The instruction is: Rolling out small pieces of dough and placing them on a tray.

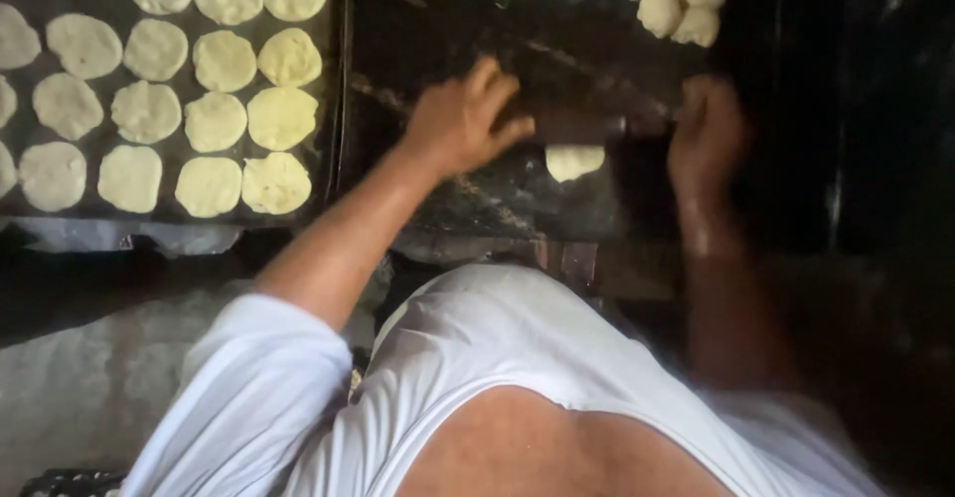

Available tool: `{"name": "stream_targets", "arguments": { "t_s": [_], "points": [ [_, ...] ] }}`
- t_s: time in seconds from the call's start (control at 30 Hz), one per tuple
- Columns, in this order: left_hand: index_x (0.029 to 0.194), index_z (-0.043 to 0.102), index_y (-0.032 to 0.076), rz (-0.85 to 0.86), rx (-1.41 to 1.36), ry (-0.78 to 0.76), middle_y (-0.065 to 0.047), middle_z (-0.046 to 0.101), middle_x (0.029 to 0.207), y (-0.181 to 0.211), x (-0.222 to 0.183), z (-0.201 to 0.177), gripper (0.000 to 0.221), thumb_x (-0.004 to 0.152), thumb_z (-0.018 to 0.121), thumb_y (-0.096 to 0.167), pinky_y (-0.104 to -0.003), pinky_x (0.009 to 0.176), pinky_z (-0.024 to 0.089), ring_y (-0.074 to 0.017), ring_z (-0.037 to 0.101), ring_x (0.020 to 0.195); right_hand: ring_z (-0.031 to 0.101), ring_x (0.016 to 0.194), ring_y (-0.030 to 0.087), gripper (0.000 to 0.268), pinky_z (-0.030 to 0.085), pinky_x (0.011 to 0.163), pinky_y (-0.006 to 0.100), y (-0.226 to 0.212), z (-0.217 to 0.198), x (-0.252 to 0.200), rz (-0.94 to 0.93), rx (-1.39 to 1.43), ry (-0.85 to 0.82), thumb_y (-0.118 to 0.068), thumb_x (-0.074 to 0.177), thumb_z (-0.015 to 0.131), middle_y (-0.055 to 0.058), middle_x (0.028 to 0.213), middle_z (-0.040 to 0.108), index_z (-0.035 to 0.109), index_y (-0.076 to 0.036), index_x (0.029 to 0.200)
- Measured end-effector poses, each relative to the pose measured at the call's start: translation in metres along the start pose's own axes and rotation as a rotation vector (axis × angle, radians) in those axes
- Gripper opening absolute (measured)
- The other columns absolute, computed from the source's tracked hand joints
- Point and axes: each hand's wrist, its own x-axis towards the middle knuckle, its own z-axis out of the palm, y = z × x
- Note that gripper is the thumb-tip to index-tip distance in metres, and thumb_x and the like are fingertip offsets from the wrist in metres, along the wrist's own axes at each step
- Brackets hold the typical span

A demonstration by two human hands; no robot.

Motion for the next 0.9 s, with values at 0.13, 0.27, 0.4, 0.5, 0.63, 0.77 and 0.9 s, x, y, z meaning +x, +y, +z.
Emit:
{"name": "stream_targets", "arguments": {
  "t_s": [0.13,0.27,0.4,0.5,0.63,0.77,0.9],
  "points": [
    [0.135,0.061,0.013,0.16,0.169,-0.025,-0.012,0.059,0.134,0.013,-0.043,0.003,0.073,0.078,0.077,0.056,-0.049,0.086,0.054,-0.0317,0.065,0.108,0.069,0.094,0.039,0.014,0.056,0.085,0.045,-0.01,-0.011,-0.063,-0.165,-0.263,0.051,-0.008,0.111,0.059,0.022,0.104,0.069,0.069,0.0,0.116],
    [0.13,0.064,0.014,0.368,0.142,0.171,-0.007,0.066,0.126,-0.007,-0.05,0.025,0.072,0.067,0.088,0.041,-0.043,0.09,0.053,-0.0302,0.064,0.112,0.072,0.095,0.037,0.012,0.057,0.083,0.043,-0.06,-0.023,-0.047,-0.149,-0.188,-0.175,-0.009,0.11,0.063,0.021,0.11,0.071,0.071,-0.003,0.118],
    [0.133,0.065,0.017,0.43,0.181,-0.088,-0.001,0.067,0.118,0.0,-0.065,-0.031,0.066,0.075,0.087,0.038,-0.043,0.087,0.053,-0.0251,0.064,0.109,0.07,0.085,0.037,0.024,0.055,0.074,0.043,-0.11,0.008,-0.003,-0.145,-0.149,-0.297,-0.011,0.099,0.071,0.023,0.108,0.071,0.07,0.0,0.12],
    [0.132,0.065,0.017,0.486,0.23,0.019,0.001,0.068,0.115,-0.015,-0.097,-0.06,0.07,0.069,0.088,0.035,-0.041,0.078,0.053,-0.0232,0.064,0.105,0.067,0.083,0.04,0.025,0.054,0.073,0.045,-0.095,0.033,-0.011,-0.302,-0.263,-0.276,-0.01,0.088,0.076,0.022,0.103,0.07,0.068,-0.002,0.11],
    [0.127,0.067,0.014,0.279,0.059,0.117,-0.001,0.069,0.117,-0.048,-0.153,-0.092,0.071,0.064,0.089,0.038,-0.041,0.077,0.054,-0.0235,0.065,0.103,0.068,0.092,0.033,0.024,0.054,0.076,0.042,-0.096,0.024,-0.017,-0.058,-0.181,-0.401,-0.007,0.093,0.071,0.018,0.105,0.069,0.067,-0.006,0.117],
    [0.123,0.069,0.009,0.06,-0.139,0.312,-0.004,0.07,0.114,-0.085,-0.209,-0.119,0.068,0.067,0.093,0.037,-0.041,0.075,0.055,-0.0252,0.066,0.096,0.072,0.097,0.022,0.026,0.059,0.08,0.036,-0.135,0.041,0.029,0.068,-0.181,-0.618,-0.014,0.095,0.074,0.015,0.111,0.074,0.067,-0.006,0.12],
    [0.121,0.069,0.009,-0.015,-0.147,0.48,-0.005,0.071,0.114,-0.118,-0.246,-0.134,0.065,0.065,0.092,0.03,-0.041,0.078,0.056,-0.0265,0.069,0.099,0.07,0.105,0.019,0.031,0.059,0.089,0.033,-0.241,0.128,0.102,0.018,0.285,-0.864,-0.018,0.097,0.069,0.01,0.116,0.074,0.066,-0.007,0.126]
  ]
}}
